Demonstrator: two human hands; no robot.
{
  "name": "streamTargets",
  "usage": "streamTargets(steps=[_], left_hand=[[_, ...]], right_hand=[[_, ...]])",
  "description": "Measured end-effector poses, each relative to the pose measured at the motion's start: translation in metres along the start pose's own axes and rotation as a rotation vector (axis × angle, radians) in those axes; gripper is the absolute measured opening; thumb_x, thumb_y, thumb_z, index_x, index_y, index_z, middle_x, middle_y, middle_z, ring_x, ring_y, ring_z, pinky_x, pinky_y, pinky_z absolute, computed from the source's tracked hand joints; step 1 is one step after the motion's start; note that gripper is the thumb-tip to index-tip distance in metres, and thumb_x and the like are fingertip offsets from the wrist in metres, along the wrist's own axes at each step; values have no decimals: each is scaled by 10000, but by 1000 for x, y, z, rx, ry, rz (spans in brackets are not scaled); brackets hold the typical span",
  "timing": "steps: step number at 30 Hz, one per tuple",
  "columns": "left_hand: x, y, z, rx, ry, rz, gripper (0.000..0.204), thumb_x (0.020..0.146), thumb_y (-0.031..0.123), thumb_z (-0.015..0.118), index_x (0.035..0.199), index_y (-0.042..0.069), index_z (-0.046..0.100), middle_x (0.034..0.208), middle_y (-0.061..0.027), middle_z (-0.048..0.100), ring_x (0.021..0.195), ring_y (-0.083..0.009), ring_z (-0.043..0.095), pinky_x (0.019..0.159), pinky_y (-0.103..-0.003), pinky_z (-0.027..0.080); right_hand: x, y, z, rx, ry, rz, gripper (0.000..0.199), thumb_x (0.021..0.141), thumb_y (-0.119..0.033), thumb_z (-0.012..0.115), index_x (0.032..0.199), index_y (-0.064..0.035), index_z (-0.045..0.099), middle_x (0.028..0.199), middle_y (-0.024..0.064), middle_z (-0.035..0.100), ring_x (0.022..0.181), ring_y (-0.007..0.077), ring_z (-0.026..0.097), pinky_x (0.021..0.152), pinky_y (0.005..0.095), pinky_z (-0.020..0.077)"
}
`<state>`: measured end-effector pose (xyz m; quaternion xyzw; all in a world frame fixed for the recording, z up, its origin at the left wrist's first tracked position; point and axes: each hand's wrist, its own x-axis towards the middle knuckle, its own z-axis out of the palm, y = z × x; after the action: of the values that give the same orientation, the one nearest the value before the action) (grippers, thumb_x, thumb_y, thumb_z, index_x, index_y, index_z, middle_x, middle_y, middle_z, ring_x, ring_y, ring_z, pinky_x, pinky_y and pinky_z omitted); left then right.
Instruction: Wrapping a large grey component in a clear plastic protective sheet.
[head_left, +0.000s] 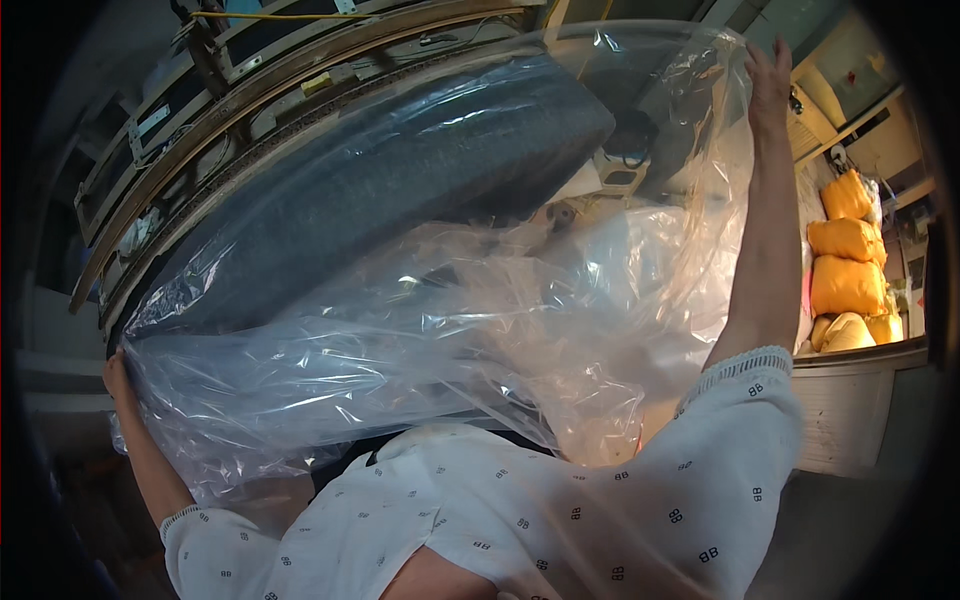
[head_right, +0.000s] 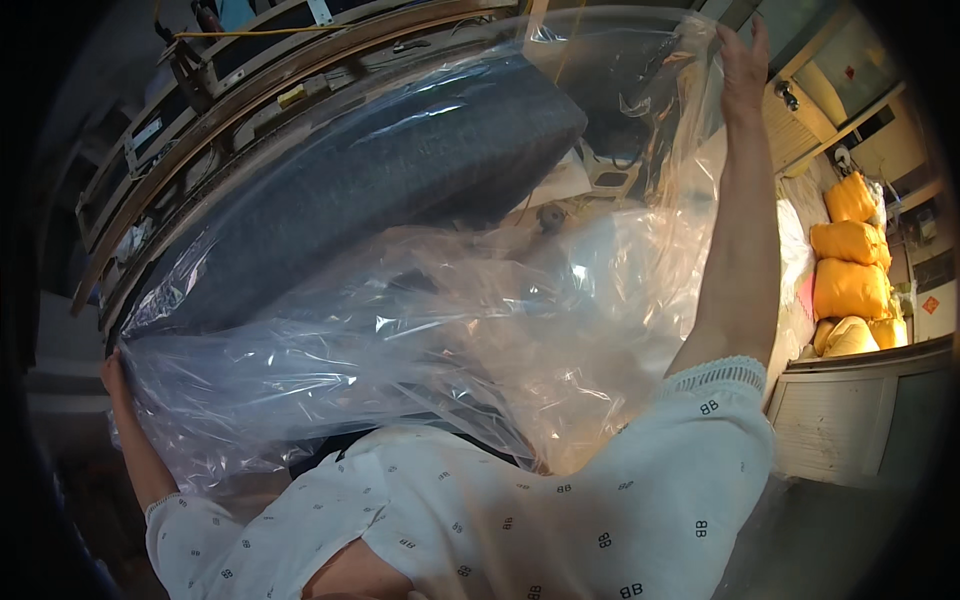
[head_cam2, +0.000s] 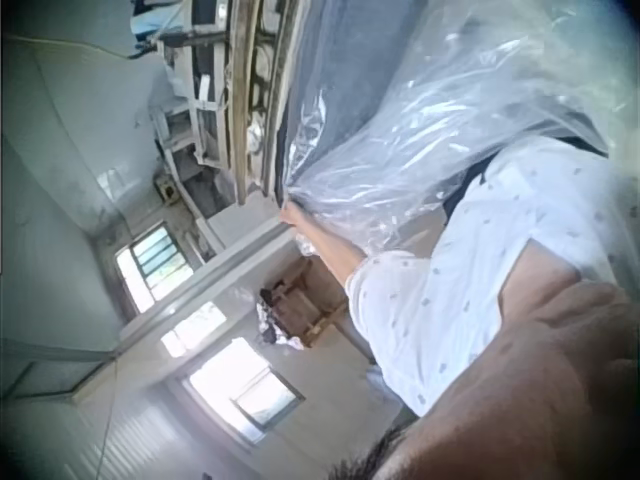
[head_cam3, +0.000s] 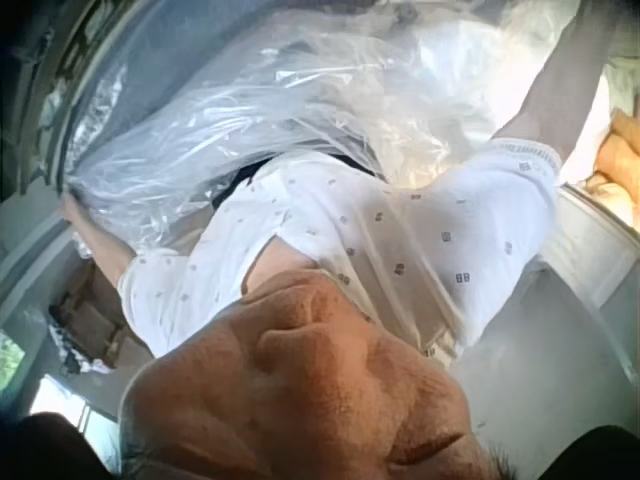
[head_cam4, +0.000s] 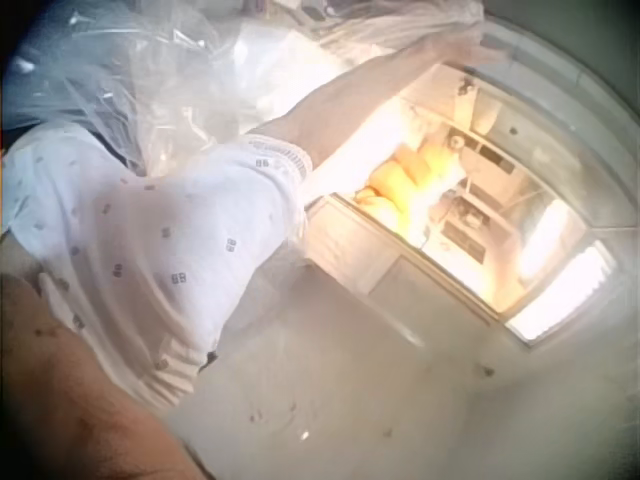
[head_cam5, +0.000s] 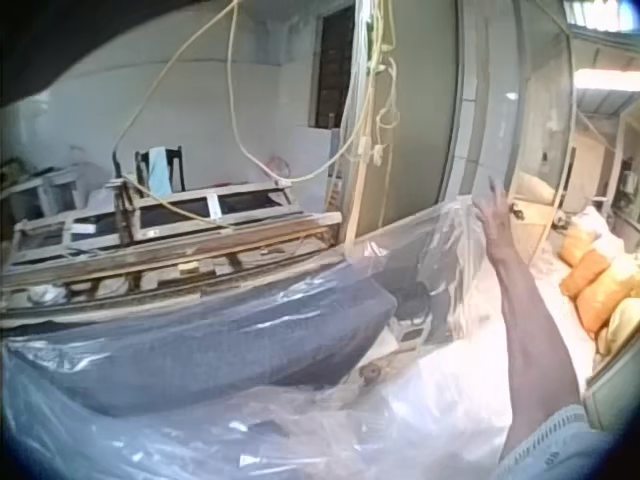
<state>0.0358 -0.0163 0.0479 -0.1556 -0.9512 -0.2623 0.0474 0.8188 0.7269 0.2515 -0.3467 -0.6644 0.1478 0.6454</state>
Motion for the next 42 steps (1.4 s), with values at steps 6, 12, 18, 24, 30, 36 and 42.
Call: streamTargets(steps=[6,12,18,24,30,36,42], left_hand=[[-44,-62,-17,-155,17,-50,400,838,369,571,870,-21,652,740,-43,609,720,-120,504,682,-277,407],[-39,-148,-137,380,-6,125,442,787,431,613,889,4,671,786,-64,636,693,-132,542,657,-281,433],[-91,85,-22,-205,-11,-192,427,792,462,603,887,51,669,807,0,594,772,-121,520,710,-266,411],[-91,121,26,-293,433,-20,362,755,440,634,855,98,698,737,-68,657,688,-191,609,655,-297,442],[-81,138,35,-351,449,-89,364,759,432,641,868,90,698,682,-19,629,651,-118,568,647,-268,428],[-66,121,52,-367,430,-25,384,753,468,648,895,117,709,806,-26,673,749,-126,598,707,-261,438],[-50,98,53,-437,408,50,400,758,477,639,900,109,704,834,-31,676,802,-140,610,748,-270,431]], right_hand=[[-135,34,103,-254,-780,-196,429,857,-340,536,1198,-83,493,1191,104,536,1103,320,476,932,321,378],[-154,99,183,-486,-962,-360,519,890,-397,455,1306,-89,419,1391,118,360,1295,298,301,1039,359,282],[-109,99,178,-344,-1028,98,604,899,-430,430,1363,-57,335,1376,177,367,1274,283,348,1048,331,243],[-83,144,227,-1055,-1022,-24,526,848,-371,508,1268,-64,431,1294,174,431,1153,324,460,907,393,396],[-236,-200,295,10,-861,-586,261,832,-87,556,1085,-20,551,1179,150,443,1127,290,447,941,365,371],[-413,-350,184,347,-1553,-702,576,677,-157,688,1193,-45,456,1100,149,511,981,330,476,840,421,392],[-414,-149,108,-397,-1139,-320,483,683,62,480,1155,-38,470,1002,176,539,905,362,497,815,431,393]])
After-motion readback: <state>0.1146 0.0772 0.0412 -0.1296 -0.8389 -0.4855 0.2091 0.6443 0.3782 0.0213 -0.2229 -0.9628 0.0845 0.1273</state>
